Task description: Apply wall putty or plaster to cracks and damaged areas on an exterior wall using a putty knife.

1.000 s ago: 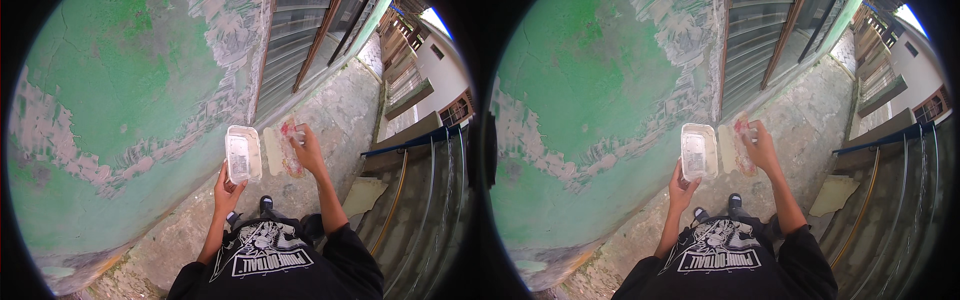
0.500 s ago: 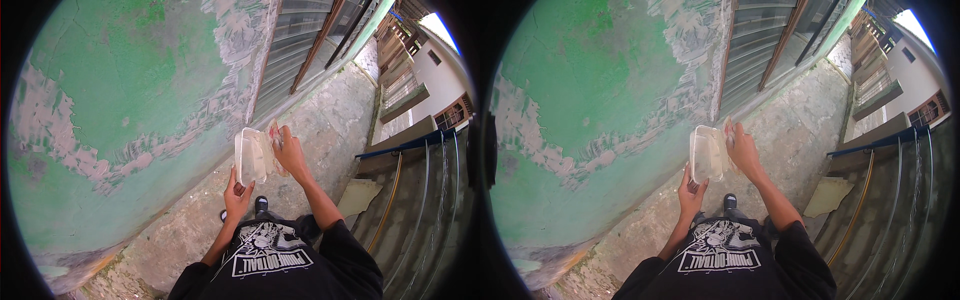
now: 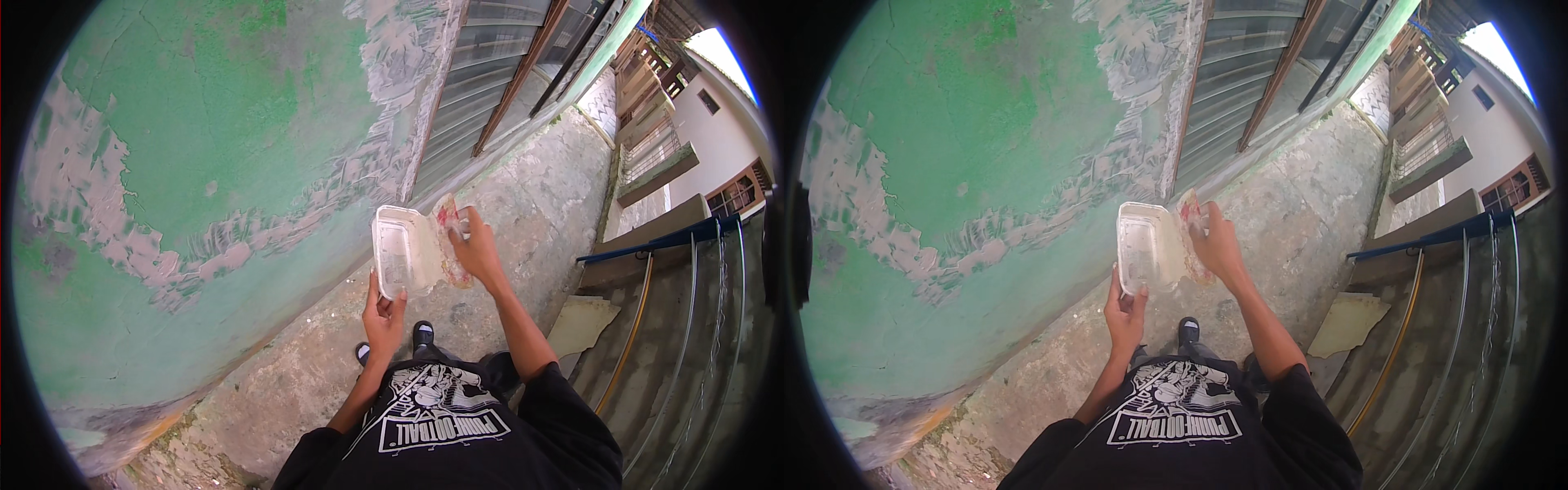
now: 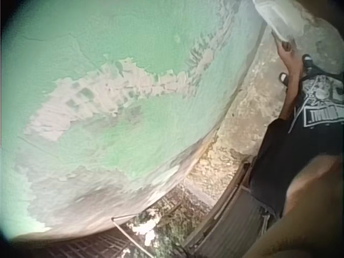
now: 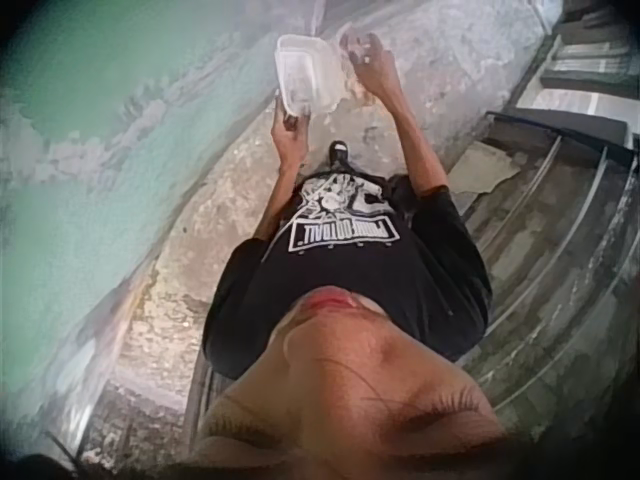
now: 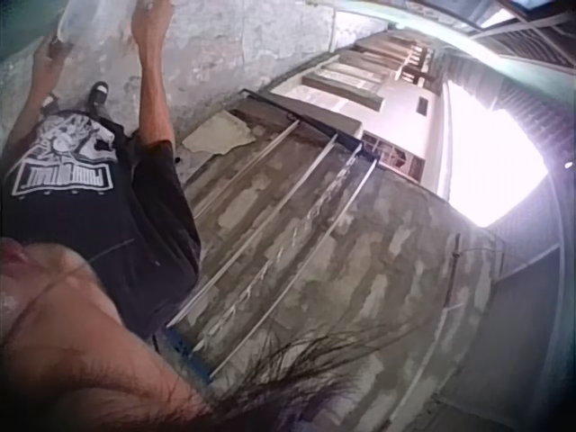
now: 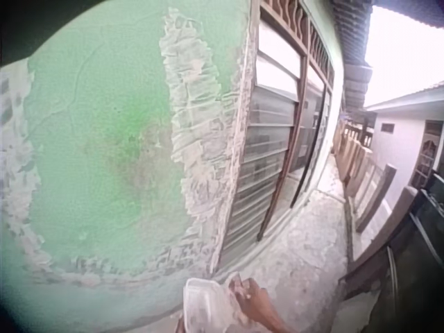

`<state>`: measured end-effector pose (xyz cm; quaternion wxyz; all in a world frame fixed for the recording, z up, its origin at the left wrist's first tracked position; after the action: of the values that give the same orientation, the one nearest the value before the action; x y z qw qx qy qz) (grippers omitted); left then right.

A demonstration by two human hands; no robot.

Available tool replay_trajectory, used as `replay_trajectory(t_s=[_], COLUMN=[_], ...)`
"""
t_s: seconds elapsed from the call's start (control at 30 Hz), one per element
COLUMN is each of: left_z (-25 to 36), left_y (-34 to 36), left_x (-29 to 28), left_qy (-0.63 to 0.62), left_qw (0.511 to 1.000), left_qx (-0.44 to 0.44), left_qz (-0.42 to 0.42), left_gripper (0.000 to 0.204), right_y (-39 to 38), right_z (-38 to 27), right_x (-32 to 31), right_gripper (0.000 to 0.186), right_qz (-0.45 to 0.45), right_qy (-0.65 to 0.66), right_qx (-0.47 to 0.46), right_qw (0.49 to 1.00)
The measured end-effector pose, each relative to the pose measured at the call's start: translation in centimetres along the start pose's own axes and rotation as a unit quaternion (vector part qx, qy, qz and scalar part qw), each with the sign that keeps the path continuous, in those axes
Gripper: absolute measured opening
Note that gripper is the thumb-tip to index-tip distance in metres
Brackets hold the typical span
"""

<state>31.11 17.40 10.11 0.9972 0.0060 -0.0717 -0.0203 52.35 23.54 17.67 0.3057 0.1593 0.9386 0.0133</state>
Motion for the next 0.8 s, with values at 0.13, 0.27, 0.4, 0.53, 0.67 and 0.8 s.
replay_trajectory(t_s=[0.13,0.27,0.4,0.53,0.67,0.8], left_z=[-0.8,0.7,2.2,2.9,2.1,1.6], left_y=[2.2,4.3,5.1,4.7,3.9,3.1], left_x=[-3.5,-5.4,-5.1,-4.2,-4.0,-4.1], left_qy=[-0.021,0.032,0.06,0.061,0.064,0.058], left_qw=[1.0,0.999,0.995,0.989,0.988,0.987], left_qx=[-0.003,-0.017,-0.04,-0.078,-0.082,-0.075], left_qz=[0.01,-0.01,-0.067,-0.112,-0.115,-0.129], left_gripper=[0.052,0.052,0.051,0.05,0.049,0.048], right_y=[1.2,1.9,0.3,-1.1,-1.3,-2.1], right_z=[-2.5,-5.4,-9.0,-9.7,-8.5,-8.6], right_x=[-3.7,-5.8,-3.4,-0.6,1.4,3.1], right_gripper=[0.031,0.028,0.029,0.027,0.028,0.03], right_qz=[-0.021,-0.081,-0.251,-0.281,-0.283,-0.308], right_qy=[0.041,0.067,-0.065,-0.114,-0.146,-0.173], right_qx=[0.006,-0.083,-0.183,-0.244,-0.274,-0.295], right_qw=[0.999,0.991,0.948,0.921,0.907,0.888])
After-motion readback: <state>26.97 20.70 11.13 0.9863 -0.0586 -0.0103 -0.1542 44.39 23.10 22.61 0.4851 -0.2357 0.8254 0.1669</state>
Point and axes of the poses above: each hand's wrist, its own y-axis towards the middle knuckle, its own x-axis out of the palm, z = x × y, the point moved 5 cm from there along y, towards the middle knuckle, and after that the axes turned 8 degrees about y, right-handed, at the moved point
